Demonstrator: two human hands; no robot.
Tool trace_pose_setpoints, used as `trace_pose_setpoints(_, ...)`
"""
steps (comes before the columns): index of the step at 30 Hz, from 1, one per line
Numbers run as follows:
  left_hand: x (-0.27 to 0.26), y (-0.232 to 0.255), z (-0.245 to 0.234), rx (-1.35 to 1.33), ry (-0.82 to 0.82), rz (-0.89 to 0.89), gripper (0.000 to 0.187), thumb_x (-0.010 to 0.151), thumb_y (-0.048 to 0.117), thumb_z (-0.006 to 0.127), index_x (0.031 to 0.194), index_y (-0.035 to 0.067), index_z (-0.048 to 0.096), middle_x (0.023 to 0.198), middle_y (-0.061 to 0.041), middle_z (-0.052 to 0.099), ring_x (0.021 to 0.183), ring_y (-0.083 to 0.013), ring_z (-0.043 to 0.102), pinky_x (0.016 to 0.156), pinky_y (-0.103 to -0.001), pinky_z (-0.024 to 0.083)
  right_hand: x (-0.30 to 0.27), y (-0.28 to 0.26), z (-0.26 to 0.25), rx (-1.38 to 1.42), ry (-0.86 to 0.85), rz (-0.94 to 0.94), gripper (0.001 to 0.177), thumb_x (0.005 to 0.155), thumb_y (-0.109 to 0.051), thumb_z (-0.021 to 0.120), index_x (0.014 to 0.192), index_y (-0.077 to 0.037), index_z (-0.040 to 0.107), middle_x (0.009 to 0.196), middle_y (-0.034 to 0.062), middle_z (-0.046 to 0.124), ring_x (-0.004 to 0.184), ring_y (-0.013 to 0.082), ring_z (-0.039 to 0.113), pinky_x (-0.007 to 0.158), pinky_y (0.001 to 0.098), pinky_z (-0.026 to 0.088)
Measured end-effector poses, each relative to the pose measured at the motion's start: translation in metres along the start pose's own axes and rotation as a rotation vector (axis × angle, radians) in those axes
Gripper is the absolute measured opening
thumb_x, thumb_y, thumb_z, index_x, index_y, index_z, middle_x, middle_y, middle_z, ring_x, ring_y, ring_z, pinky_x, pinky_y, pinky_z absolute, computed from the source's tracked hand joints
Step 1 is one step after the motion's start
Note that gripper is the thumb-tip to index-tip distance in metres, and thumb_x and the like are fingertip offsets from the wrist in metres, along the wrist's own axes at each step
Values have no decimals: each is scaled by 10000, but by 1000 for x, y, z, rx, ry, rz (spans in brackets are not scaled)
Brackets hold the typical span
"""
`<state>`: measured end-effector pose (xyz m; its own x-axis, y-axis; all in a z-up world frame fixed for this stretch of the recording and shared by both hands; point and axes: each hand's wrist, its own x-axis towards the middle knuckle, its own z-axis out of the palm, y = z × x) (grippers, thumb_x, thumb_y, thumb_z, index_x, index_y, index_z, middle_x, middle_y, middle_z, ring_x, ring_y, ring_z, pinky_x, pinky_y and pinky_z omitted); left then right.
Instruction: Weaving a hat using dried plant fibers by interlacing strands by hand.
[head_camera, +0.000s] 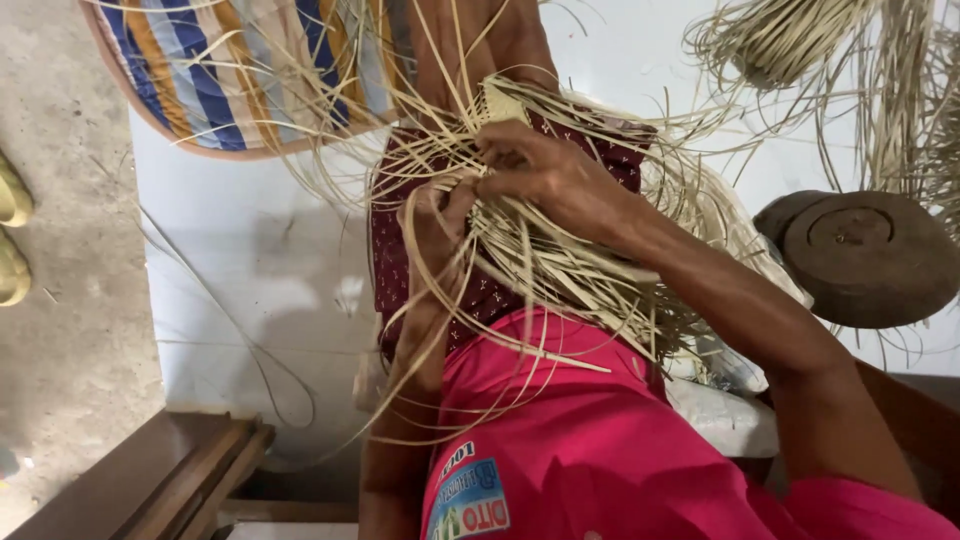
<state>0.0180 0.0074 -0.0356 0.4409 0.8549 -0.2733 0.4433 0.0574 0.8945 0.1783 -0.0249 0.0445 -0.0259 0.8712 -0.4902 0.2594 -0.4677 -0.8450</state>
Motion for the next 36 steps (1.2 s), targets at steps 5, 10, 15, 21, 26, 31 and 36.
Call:
trace_pose_setpoints(5, -11, 54, -3, -112, 157, 139, 131, 925, 73, 537, 947, 1, 643, 735, -208, 599, 744, -357, 668, 698, -448, 535, 36, 13, 7, 113, 181, -206, 221, 841, -217, 531, 994, -64, 490, 900, 122, 633, 791, 226, 686, 720, 386, 622)
trace_pose_setpoints(10, -6, 21, 4, -184, 145, 76, 180, 953, 186, 519, 877, 61, 623, 726, -91, 598, 709, -218, 640, 819, -432, 532, 22, -3, 0, -194, 147, -354, 232, 886, -22, 497, 1107, 1, 561, 1180, 269, 449, 985, 447, 570, 860, 565, 475)
trace_pose_setpoints(15, 3, -5, 0, -6, 58, -59, 245, 974, 237, 512, 969, 16, 619, 848, -124, 557, 756, -220, 582, 781, -457, 520, -13, -23, -1, 99, 52, -13, 564, 784, -295, 484, 1282, -34, 438, 1229, 293, 464, 1071, 475, 508, 917, 635, 370)
trace_pose_setpoints(21, 2, -2, 7, 222, 30, -34, 308, 959, 256, 539, 1030, -35, 609, 730, -111, 566, 570, -154, 516, 568, -301, 478, 2, -12, -1, 176, 6, 56, 581, 835, -355, 472, 1332, -65, 391, 1192, 163, 546, 826, 234, 627, 681, 369, 557)
trace_pose_setpoints(26, 5, 29, 1, 66, 132, 369, 58, 885, 41, 570, 858, -2, 599, 718, -83, 631, 534, -134, 571, 415, -230, 454, 30, -8, 7, 142, 222, -91, 65, 834, -144, 504, 857, -85, 521, 795, 100, 603, 622, 178, 559, 517, 277, 543)
trace_pose_setpoints(31, 12, 29, -1, 77, 138, 353, 65, 885, 52, 569, 862, 1, 603, 720, -84, 633, 541, -138, 574, 428, -230, 454, 49, 53, 6, -337, 235, -449, 90, 843, 3, 621, 915, -40, 654, 890, 147, 625, 665, 223, 636, 591, 302, 549)
trace_pose_setpoints(36, 18, 26, -2, 79, 138, 314, 76, 885, 66, 568, 866, 4, 609, 723, -85, 636, 551, -143, 578, 443, -230, 455, 6, 26, 5, -403, 255, -587, 146, 774, 57, 603, 854, -45, 673, 985, 180, 618, 819, 326, 626, 672, 381, 516)
